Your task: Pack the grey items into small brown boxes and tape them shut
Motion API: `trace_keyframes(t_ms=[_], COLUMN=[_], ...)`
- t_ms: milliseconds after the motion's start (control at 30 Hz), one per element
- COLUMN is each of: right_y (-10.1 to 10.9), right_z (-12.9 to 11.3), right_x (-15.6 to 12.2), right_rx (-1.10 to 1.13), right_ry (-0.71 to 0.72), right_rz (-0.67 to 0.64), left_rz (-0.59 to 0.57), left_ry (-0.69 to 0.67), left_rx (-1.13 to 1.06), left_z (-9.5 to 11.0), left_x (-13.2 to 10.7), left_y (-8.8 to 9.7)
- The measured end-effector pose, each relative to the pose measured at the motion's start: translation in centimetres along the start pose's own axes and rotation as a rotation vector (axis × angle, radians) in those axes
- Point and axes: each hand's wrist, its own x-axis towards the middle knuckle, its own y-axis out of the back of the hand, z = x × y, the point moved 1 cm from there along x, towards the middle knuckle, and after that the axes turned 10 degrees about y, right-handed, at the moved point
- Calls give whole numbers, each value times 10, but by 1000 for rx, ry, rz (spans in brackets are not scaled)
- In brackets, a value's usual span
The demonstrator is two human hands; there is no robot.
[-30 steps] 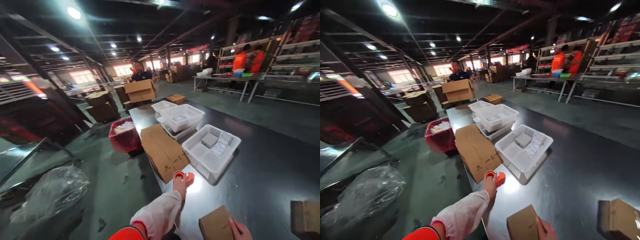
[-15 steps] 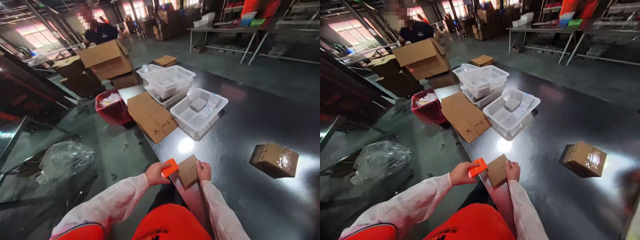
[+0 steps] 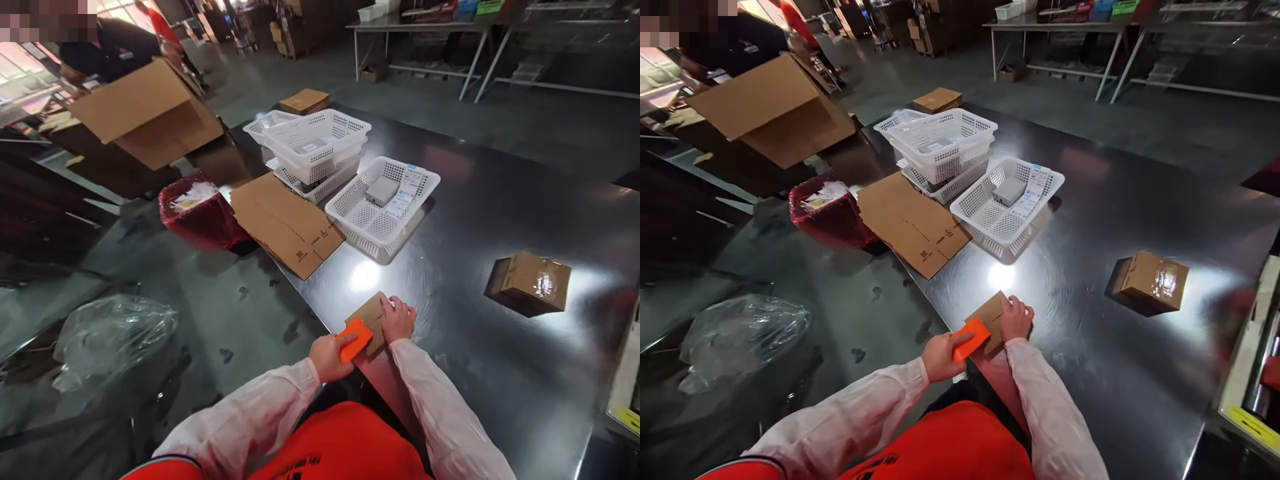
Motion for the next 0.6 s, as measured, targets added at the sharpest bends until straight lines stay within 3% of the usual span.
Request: trace_keyframes(t_ms=[100,267,367,500,600], right_y=[7,2,-9,-17,-15], right_z=[-12,-30,-41,-45,-46], right_x=[-2,-16,-24,-24,-20], right_rx=[-57,-174,-237,-295,-334], right_ry=[156,171,147,114,93], right_rz=[-81,-115,-104,-110,-160], left_rz=[75,169,170,102,-8], left_ry=[-48,-106,-83,-29,24], left_rx=[-72,-115,-103,-57,-1], left_z=[-29,-56,-56,-54,-78], left_x=[-2,-4,-5,-16,-42], left_y=[-33,-66,-66,-47,-34])
